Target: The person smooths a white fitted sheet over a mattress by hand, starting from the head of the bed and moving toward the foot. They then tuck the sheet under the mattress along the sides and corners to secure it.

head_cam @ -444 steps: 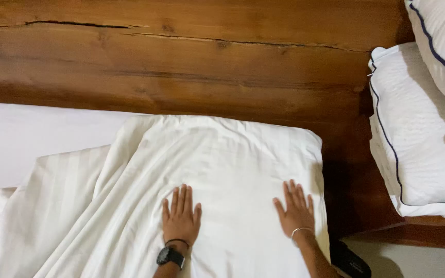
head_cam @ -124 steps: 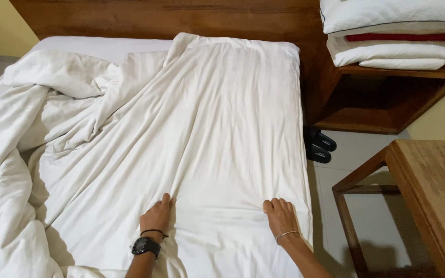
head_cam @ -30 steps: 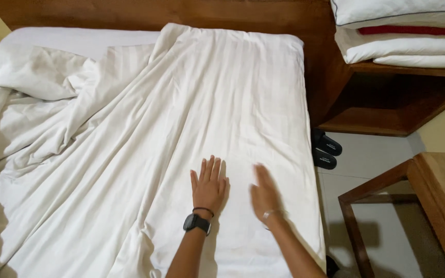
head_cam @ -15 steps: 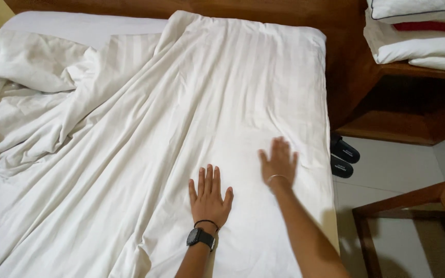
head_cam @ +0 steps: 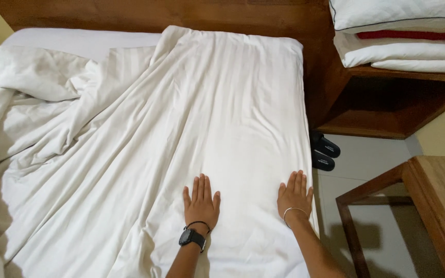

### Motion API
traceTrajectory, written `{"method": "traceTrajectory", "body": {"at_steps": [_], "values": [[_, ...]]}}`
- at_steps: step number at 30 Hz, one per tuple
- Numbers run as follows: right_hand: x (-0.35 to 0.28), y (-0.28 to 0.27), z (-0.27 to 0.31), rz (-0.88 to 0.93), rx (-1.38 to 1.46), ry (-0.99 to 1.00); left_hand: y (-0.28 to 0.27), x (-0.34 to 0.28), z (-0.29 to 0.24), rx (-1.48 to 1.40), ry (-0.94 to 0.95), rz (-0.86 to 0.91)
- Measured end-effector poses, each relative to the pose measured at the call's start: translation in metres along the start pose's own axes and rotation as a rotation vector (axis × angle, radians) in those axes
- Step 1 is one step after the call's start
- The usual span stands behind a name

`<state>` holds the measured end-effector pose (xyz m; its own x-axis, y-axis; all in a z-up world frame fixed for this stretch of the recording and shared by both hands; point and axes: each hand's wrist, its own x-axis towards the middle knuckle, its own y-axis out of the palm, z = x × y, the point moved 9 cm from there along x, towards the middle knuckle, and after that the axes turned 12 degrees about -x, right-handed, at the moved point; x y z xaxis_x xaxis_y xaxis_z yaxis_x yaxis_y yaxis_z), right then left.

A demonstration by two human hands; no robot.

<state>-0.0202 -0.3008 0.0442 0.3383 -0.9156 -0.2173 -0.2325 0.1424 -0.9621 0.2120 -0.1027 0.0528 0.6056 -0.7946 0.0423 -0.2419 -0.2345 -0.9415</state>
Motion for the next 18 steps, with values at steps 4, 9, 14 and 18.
{"method": "traceTrajectory", "body": {"at_steps": [4, 9, 14, 18], "values": [[-0.038, -0.013, 0.046, -0.050, -0.213, -0.164, 0.005, -0.039, 0.000, 0.010, 0.027, -0.085], [-0.143, -0.054, 0.150, -0.124, 0.530, -0.458, -0.011, -0.092, -0.009, 0.244, 0.149, -0.439], [-0.186, -0.041, 0.118, 0.029, 0.137, -0.381, -0.030, -0.130, -0.007, 0.347, 0.131, -0.481], [-0.183, -0.018, 0.055, 0.010, 0.081, -0.201, -0.033, -0.151, -0.001, 0.362, 0.102, -0.477]]}}
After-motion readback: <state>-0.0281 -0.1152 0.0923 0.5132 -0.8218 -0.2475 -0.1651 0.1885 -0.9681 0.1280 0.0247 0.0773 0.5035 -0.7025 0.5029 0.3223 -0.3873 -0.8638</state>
